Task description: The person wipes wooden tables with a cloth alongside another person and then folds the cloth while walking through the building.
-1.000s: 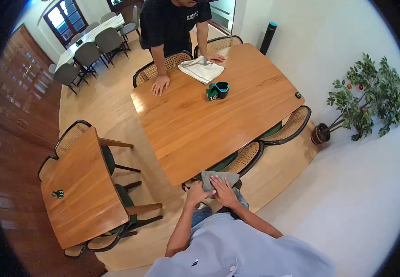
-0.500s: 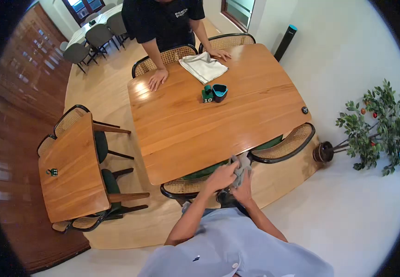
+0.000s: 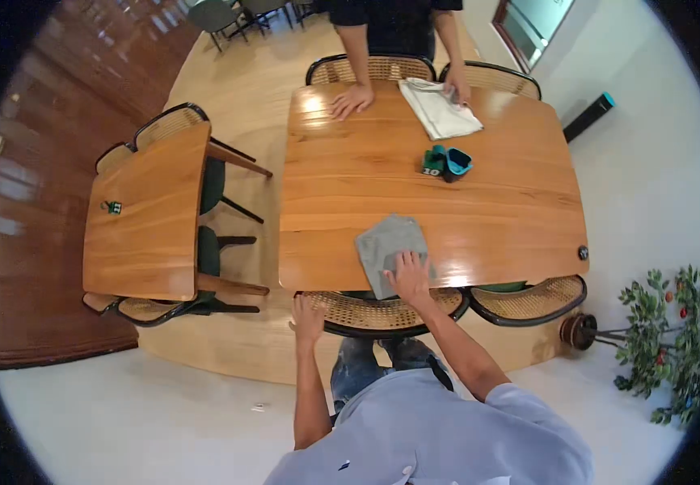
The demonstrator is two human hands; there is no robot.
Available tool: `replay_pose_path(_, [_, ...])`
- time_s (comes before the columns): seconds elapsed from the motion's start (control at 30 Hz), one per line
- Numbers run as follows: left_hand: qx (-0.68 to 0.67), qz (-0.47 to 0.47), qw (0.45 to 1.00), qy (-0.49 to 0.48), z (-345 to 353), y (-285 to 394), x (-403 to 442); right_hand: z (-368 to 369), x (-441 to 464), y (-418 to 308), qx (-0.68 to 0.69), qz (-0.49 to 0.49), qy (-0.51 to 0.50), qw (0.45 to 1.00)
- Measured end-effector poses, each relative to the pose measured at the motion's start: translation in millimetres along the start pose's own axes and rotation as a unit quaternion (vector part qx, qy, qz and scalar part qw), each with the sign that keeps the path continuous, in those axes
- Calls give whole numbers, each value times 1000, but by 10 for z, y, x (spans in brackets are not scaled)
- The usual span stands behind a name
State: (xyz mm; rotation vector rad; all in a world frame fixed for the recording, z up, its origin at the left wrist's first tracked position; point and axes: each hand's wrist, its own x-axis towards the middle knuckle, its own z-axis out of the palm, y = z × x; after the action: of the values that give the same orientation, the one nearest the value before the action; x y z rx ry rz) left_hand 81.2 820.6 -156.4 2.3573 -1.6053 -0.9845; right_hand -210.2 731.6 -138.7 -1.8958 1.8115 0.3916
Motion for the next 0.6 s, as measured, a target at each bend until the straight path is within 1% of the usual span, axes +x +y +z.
replay_pose_path(0.03, [-3,-7,1000,4,63,26,-81,81,46,-41,7,-35,47,998])
replay_pose_path(0.1, [84,56,992,80,134,134,-208,280,141,-72,21,-107,139,984])
replay_pose_path(0.13, [83,46,992,81,104,168,-215,366,148,-50,20,-115,133,984])
replay_pose_path(0.23, [23,-19,998,63,-41,216,22,491,225,107,-9,-171,197,965])
replay_pose_path(0.27, [22,-21,998,62,-30,171,114,487,270,162,-10,-172,195,965])
replay_pose_path(0.33, [-87,-31,979,182,134,3,343,415,306,238,-7,-82,234,969])
replay_pose_path(0.37, [-140,-34,960,241,199,-67,452,381,394,233,-9,-82,232,969])
replay_pose_path(0.47, [-163,-18,961,224,161,-57,493,325,683,158,19,104,297,949])
replay_pose_path(0.5, [-171,-9,961,216,128,-53,465,318,767,97,20,109,293,950])
replay_pose_path(0.6, [-156,-9,968,195,-7,58,379,276,1090,-163,4,49,320,946])
